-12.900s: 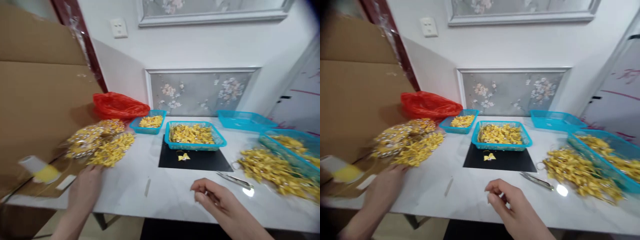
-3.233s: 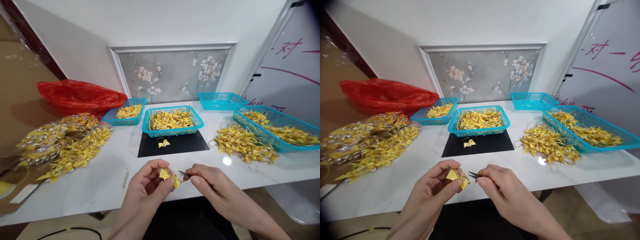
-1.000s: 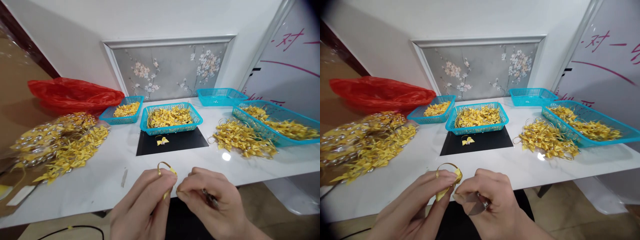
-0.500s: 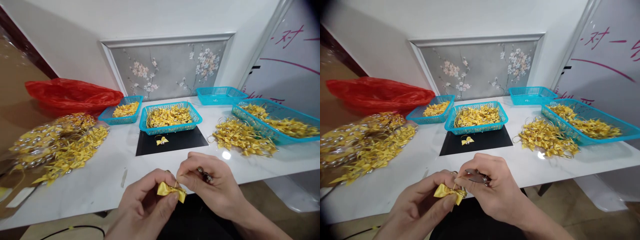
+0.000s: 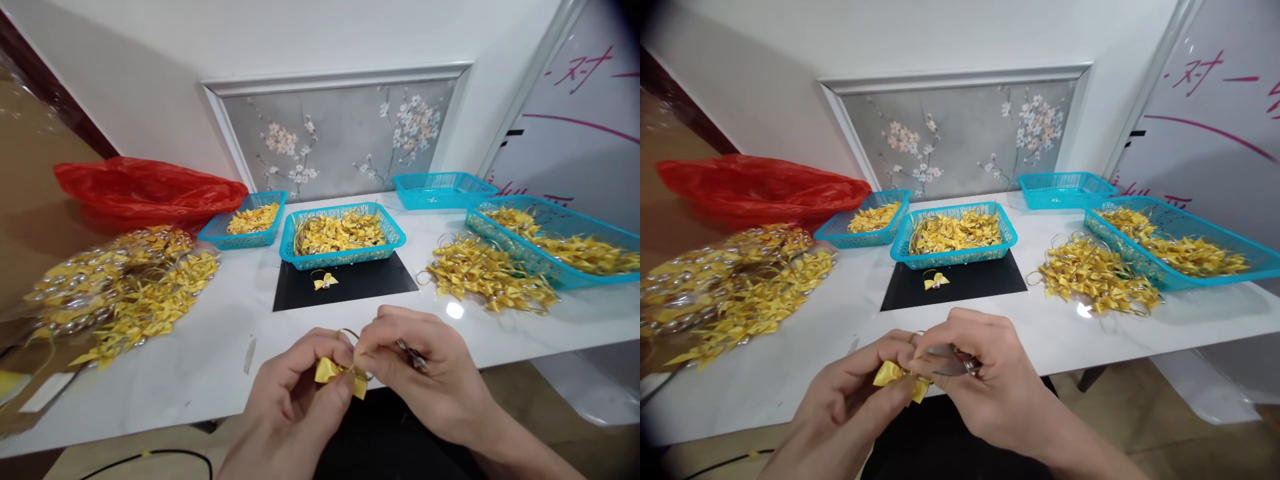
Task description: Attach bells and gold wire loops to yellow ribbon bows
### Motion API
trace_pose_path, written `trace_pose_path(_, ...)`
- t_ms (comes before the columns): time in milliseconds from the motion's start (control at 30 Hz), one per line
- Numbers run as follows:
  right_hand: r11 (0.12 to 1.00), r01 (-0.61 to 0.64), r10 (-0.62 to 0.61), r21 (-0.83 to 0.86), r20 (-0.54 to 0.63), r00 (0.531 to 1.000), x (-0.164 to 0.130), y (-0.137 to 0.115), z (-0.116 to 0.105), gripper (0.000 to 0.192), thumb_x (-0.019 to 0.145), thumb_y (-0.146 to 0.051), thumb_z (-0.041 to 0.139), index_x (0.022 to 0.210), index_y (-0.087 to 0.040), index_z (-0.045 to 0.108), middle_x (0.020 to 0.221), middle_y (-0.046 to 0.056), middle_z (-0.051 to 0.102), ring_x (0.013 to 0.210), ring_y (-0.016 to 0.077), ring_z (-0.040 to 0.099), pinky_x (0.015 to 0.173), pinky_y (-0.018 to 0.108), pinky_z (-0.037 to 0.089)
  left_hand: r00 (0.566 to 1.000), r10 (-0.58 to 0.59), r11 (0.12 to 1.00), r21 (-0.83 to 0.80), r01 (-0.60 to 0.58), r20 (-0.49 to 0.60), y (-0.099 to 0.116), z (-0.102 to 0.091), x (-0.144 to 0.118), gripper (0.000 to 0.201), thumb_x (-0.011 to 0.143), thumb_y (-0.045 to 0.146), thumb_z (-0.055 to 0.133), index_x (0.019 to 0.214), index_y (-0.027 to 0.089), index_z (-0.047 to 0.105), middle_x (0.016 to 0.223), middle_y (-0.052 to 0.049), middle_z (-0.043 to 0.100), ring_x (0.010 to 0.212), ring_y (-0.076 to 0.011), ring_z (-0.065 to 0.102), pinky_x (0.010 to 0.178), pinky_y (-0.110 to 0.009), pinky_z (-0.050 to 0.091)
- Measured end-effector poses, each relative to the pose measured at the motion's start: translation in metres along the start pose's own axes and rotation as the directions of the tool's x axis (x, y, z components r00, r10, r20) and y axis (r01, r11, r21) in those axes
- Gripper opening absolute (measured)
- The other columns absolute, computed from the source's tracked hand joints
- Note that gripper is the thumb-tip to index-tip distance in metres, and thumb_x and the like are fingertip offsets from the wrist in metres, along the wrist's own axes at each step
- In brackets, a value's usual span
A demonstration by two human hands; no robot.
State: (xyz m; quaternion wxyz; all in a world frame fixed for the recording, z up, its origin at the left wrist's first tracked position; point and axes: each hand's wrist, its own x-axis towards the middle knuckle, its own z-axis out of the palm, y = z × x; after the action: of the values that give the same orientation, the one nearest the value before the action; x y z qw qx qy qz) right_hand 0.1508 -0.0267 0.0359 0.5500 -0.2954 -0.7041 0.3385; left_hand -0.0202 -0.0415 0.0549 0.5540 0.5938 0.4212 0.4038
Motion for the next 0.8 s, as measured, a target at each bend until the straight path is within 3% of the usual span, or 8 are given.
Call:
trace_pose_path(300, 0.998, -0.044, 0.046, 0.038, -0.037, 0.998, 0.0037, 0.0001, 0.0021, 0.011, 0.086, -0.012, 0.066, 0.077, -0.019, 0.065, 0.06, -0.008, 0.048, 0.053, 0.0059, 0.044, 0.049, 0.019, 0.034, 1.0, 0.011, 1.0, 0.002, -0.011, -0.007, -0.0006, -0.0014, -0.0024, 0.004, 0.086, 0.024, 0.064, 0.086, 0.026, 0.067, 0.084, 0.001, 0.057, 0.08, -0.0145, 0.056, 0.062, -0.018, 0.043)
trace_pose_path(567, 0.997, -0.065, 0.067, 0.04, -0.05, 0.997, 0.004, -0.0012, 0.0029, 0.012, 0.086, -0.013, 0.064, 0.075, -0.019, 0.064, 0.057, -0.008, 0.044, 0.052, 0.0066, 0.042, 0.049, 0.02, 0.033, 0.999, -0.043, 0.999, -0.004, 0.043, -0.029, 0.0022, -0.0012, -0.0044, 0.004, 0.086, 0.027, 0.065, 0.082, 0.025, 0.065, 0.084, 0.002, 0.06, 0.066, -0.0101, 0.049, 0.061, -0.016, 0.043)
trace_pose_path(800, 0.998, -0.051, 0.052, 0.03, -0.056, 0.997, -0.0009, -0.0022, 0.0028, 0.011, 0.086, -0.013, 0.064, 0.078, -0.02, 0.064, 0.06, -0.007, 0.047, 0.051, 0.0072, 0.041, 0.047, 0.021, 0.031, 1.0, -0.012, 0.998, -0.063, 0.01, -0.025, 0.0018, 0.0012, -0.0022, 0.007, 0.087, 0.027, 0.064, 0.081, 0.024, 0.062, 0.079, 0.003, 0.057, 0.066, -0.0103, 0.046, 0.06, -0.016, 0.041)
